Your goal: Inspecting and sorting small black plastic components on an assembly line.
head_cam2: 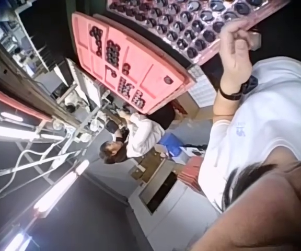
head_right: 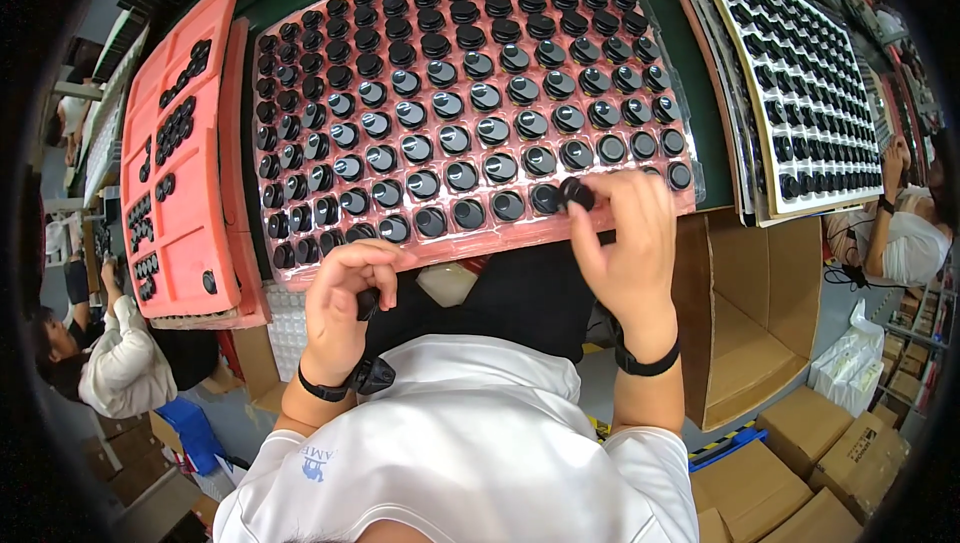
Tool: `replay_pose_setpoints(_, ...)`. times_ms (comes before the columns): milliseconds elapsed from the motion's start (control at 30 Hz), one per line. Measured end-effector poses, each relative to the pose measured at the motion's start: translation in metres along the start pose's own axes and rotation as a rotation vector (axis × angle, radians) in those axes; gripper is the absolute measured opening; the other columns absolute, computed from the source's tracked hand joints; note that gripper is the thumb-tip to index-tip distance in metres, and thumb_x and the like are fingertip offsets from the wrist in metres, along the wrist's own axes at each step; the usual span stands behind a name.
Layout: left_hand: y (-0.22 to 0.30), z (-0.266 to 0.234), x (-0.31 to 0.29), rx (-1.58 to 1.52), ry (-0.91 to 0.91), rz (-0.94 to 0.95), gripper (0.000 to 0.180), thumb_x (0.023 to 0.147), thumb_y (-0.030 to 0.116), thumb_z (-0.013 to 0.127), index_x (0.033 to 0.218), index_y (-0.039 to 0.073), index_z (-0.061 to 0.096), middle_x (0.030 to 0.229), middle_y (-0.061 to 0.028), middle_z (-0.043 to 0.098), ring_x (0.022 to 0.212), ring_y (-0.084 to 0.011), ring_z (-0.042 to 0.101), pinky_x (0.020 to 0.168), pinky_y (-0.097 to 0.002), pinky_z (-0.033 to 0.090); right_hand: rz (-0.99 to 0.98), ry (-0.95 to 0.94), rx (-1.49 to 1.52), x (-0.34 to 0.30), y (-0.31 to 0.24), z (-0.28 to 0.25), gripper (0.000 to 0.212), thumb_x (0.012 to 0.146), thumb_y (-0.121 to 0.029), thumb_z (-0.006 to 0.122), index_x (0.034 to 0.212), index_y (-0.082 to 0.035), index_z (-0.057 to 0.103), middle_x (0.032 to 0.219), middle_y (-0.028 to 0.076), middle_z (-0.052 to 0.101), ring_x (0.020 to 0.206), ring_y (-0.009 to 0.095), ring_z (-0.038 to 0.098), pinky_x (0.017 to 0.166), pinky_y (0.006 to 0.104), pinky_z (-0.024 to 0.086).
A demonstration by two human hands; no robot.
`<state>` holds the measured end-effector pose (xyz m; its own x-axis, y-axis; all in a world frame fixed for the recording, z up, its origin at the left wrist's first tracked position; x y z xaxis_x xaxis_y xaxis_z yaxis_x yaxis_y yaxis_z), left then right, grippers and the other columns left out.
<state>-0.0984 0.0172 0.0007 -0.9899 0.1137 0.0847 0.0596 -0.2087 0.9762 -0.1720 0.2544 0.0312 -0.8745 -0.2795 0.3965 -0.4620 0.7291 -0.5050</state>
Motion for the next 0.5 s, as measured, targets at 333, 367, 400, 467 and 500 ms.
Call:
replay_pose_setpoints(333, 0.036, 0.028, 0.002, 0.597, -0.109, 0.338, 0.042, 0.077, 0.008, 0.073, 0.112, -0.004, 0.053, 0.107, -0.0179, 0.058, 0.075, -0.0137, 0.054, 0.069, -0.0275, 0.046, 0.084, -0.381, 0.934, -0.012, -0.075, 0.052, 0.022, 0.077, -0.001, 0.062, 0.098, 0.003, 0.057, 0.093, 0.007, 0.057, 0.083, 0.014, 0.051, 0.079, 0.0265, 0.041)
replay_pose_setpoints(367, 0.037, 0.027, 0.0, 0.636, -0.125, 0.365, 0.044, 0.075, 0.007, 0.074, 0.111, -0.004, 0.053, 0.107, -0.0177, 0.058, 0.078, -0.0144, 0.055, 0.071, -0.0281, 0.047, 0.055, -0.392, 0.91, -0.011, -0.079, 0.053, 0.022, 0.077, 0.0, 0.061, 0.099, 0.003, 0.057, 0.093, 0.007, 0.057, 0.083, 0.014, 0.051, 0.079, 0.0267, 0.041)
replay_pose_setpoints(400, 0.036, 0.024, -0.002, 0.641, -0.12, 0.364, 0.044, 0.075, 0.007, 0.074, 0.111, -0.004, 0.053, 0.107, -0.0177, 0.058, 0.078, -0.0144, 0.055, 0.071, -0.0281, 0.047, 0.051, -0.395, 0.915, -0.011, -0.081, 0.054, 0.022, 0.077, 0.0, 0.061, 0.099, 0.003, 0.057, 0.093, 0.007, 0.057, 0.083, 0.014, 0.051, 0.079, 0.0267, 0.041)
replay_pose_setpoints(467, 0.027, 0.012, -0.004, 0.392, -0.104, 0.279, 0.044, 0.074, 0.003, 0.074, 0.113, -0.004, 0.054, 0.11, -0.016, 0.058, 0.076, -0.0123, 0.056, 0.068, -0.0248, 0.047, 0.23, -0.495, 1.163, -0.016, -0.08, 0.068, 0.021, 0.081, -0.003, 0.061, 0.1, 0.003, 0.056, 0.094, 0.007, 0.057, 0.083, 0.015, 0.051, 0.079, 0.0271, 0.041)
replay_pose_setpoints(500, 0.025, 0.008, -0.005, 0.266, -0.096, 0.237, 0.044, 0.074, 0.001, 0.074, 0.113, -0.004, 0.055, 0.112, -0.0151, 0.058, 0.075, -0.0113, 0.056, 0.066, -0.0231, 0.047, 0.323, -0.544, 1.284, -0.019, -0.081, 0.074, 0.021, 0.083, -0.005, 0.061, 0.101, 0.003, 0.056, 0.094, 0.007, 0.057, 0.083, 0.015, 0.052, 0.079, 0.0273, 0.041)
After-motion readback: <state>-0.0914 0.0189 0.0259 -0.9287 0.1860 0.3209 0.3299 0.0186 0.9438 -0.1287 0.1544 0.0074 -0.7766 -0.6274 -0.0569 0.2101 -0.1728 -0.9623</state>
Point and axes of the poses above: each hand's wrist, its own x-axis towards the middle knuckle, its own z-axis out of the palm, y = z × x, the point moved 8 cm from there along x, towards the middle knuckle
